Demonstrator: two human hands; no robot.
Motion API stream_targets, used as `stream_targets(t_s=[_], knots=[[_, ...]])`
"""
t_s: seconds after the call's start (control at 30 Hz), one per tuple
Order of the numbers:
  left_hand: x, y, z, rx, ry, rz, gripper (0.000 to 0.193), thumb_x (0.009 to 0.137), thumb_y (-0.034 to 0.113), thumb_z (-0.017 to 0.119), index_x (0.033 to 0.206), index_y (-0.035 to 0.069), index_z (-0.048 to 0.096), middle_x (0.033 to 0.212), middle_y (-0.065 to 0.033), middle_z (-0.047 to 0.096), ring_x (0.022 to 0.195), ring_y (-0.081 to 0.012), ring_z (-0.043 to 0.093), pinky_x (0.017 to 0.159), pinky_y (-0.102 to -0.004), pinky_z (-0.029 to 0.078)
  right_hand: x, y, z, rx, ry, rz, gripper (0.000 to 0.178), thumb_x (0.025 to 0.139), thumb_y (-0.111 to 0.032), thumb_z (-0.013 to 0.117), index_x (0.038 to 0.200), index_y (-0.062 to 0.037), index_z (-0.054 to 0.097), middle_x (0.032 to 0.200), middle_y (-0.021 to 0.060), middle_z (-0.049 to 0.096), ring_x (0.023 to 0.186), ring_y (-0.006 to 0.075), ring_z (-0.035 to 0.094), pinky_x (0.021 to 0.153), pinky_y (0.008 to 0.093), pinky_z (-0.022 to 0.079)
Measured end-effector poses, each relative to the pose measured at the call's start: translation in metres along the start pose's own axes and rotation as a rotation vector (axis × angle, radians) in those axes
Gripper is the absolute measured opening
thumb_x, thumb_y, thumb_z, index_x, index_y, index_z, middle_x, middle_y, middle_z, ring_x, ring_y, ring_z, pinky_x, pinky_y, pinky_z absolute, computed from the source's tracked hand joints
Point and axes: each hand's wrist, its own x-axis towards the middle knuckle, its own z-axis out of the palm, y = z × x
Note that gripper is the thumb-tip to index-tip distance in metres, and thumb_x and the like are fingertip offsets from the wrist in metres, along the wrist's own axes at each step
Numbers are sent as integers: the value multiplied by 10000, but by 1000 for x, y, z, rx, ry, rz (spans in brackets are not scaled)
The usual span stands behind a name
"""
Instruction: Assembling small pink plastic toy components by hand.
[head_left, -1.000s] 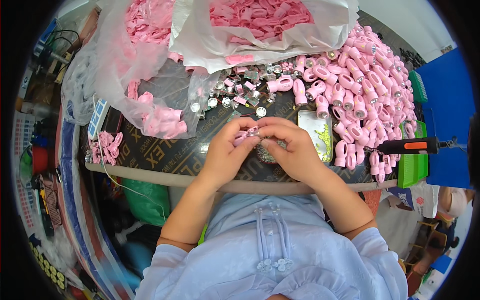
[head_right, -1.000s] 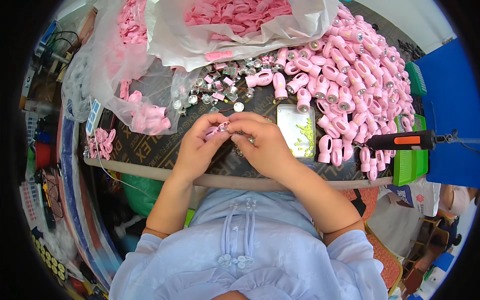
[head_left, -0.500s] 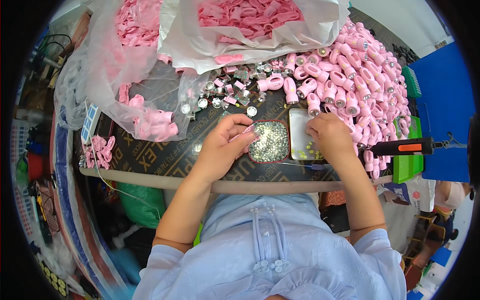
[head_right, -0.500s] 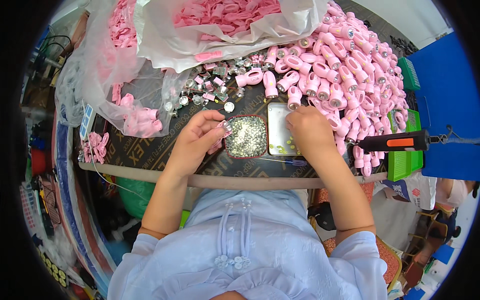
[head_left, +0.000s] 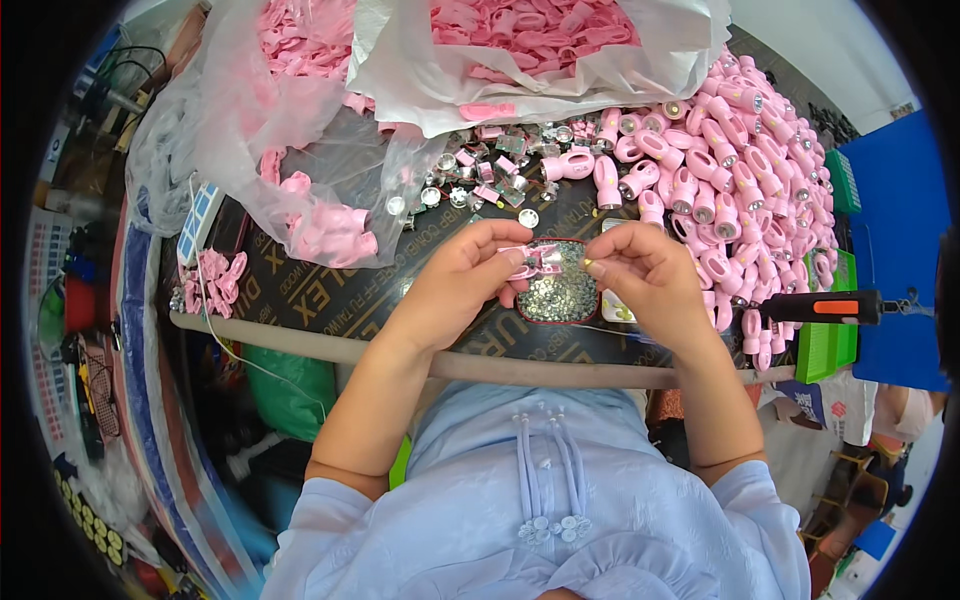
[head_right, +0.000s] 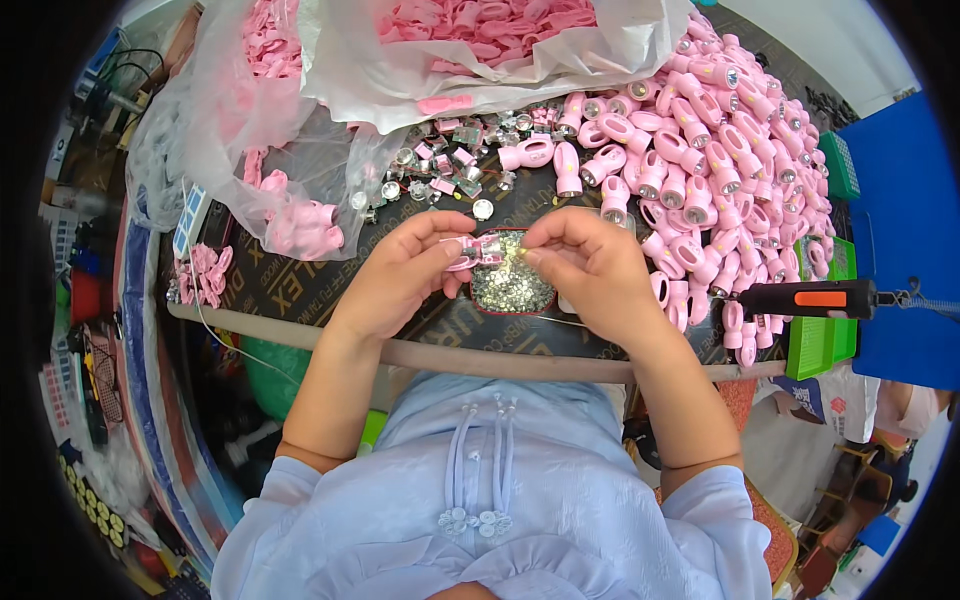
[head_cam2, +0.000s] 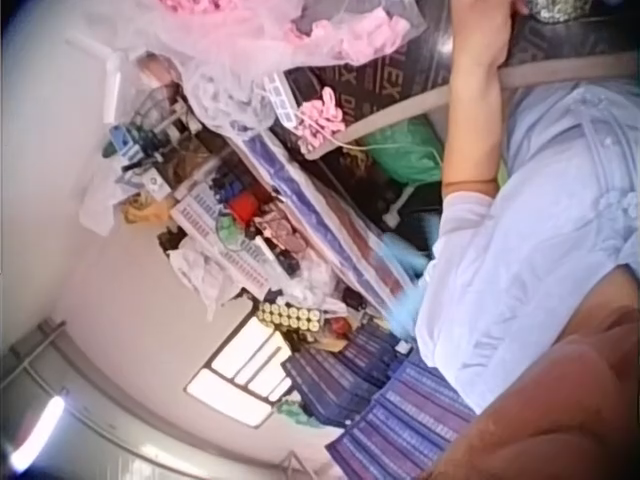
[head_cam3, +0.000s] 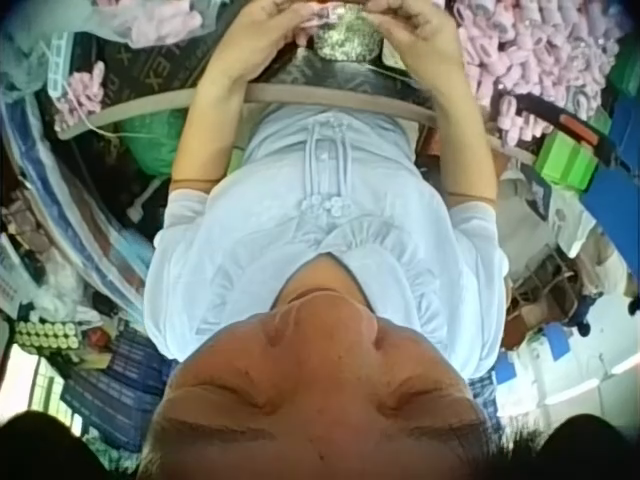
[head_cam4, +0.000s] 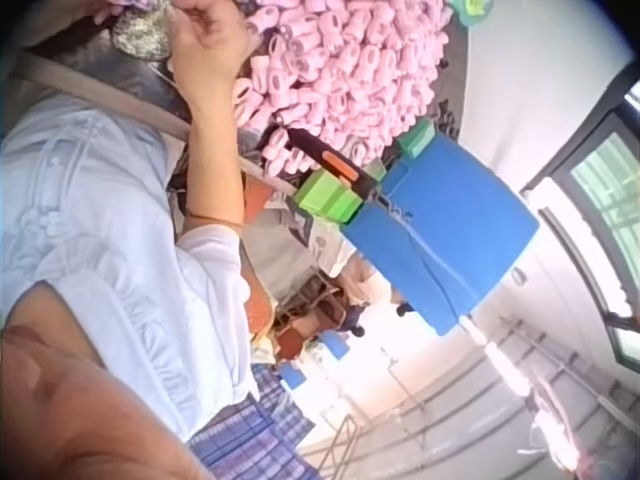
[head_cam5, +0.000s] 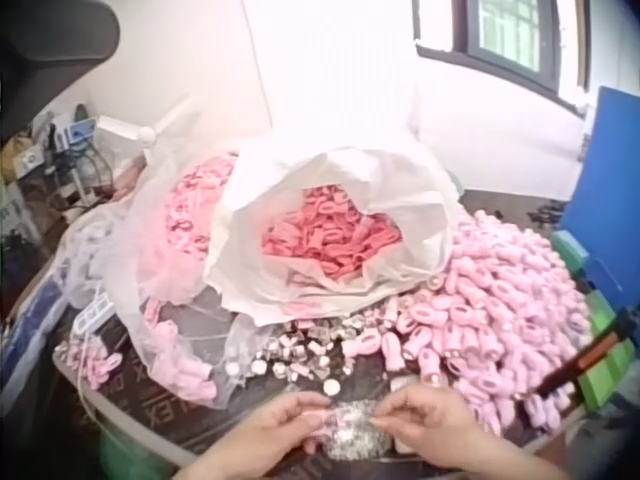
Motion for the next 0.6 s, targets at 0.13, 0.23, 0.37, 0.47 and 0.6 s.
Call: stream_targets(t_s=[0.13, 0.23, 0.37, 0.47, 0.6], knots=[[3, 1, 3, 47, -39, 28, 184, 987, 103, 576, 1142, 7, 551, 970, -54, 622, 820, -101, 595, 654, -235, 480, 10, -7, 16, -487, -80, -466, 167, 787, 31, 731, 917, -50, 666, 960, 71, 658, 900, 247, 619, 842, 344, 479], [-1, 2, 9, 34, -10, 45, 162, 990, 107, 572, 1119, 11, 552, 946, -49, 619, 805, -99, 588, 653, -233, 478, 10, -6, 26, -570, -82, -419, 173, 765, 18, 749, 886, -70, 663, 1087, 95, 631, 1029, 306, 568, 918, 383, 443], [-1, 4, 8, 26, -45, 52, 166, 987, 131, 596, 1118, 33, 567, 928, -31, 623, 763, -90, 572, 663, -234, 479, 9, -6, 29, -612, -73, -482, 174, 768, 8, 755, 887, -77, 661, 1204, 110, 590, 1134, 305, 515, 942, 388, 429], [-2, 6, 9, 45, -30, 65, 158, 987, 128, 595, 1113, 35, 571, 928, -28, 621, 756, -89, 565, 665, -233, 476, 9, -6, 31, -592, -70, -478, 174, 772, 8, 752, 893, -77, 662, 1226, 117, 581, 1159, 320, 501, 965, 402, 416], [-3, 6, 10, 39, -36, 83, 161, 985, 128, 597, 1114, 34, 572, 939, -29, 625, 758, -88, 566, 668, -234, 476, 10, -7, 32, -585, -52, -475, 170, 778, 3, 753, 894, -79, 661, 1239, 123, 582, 1166, 326, 503, 971, 407, 414]])
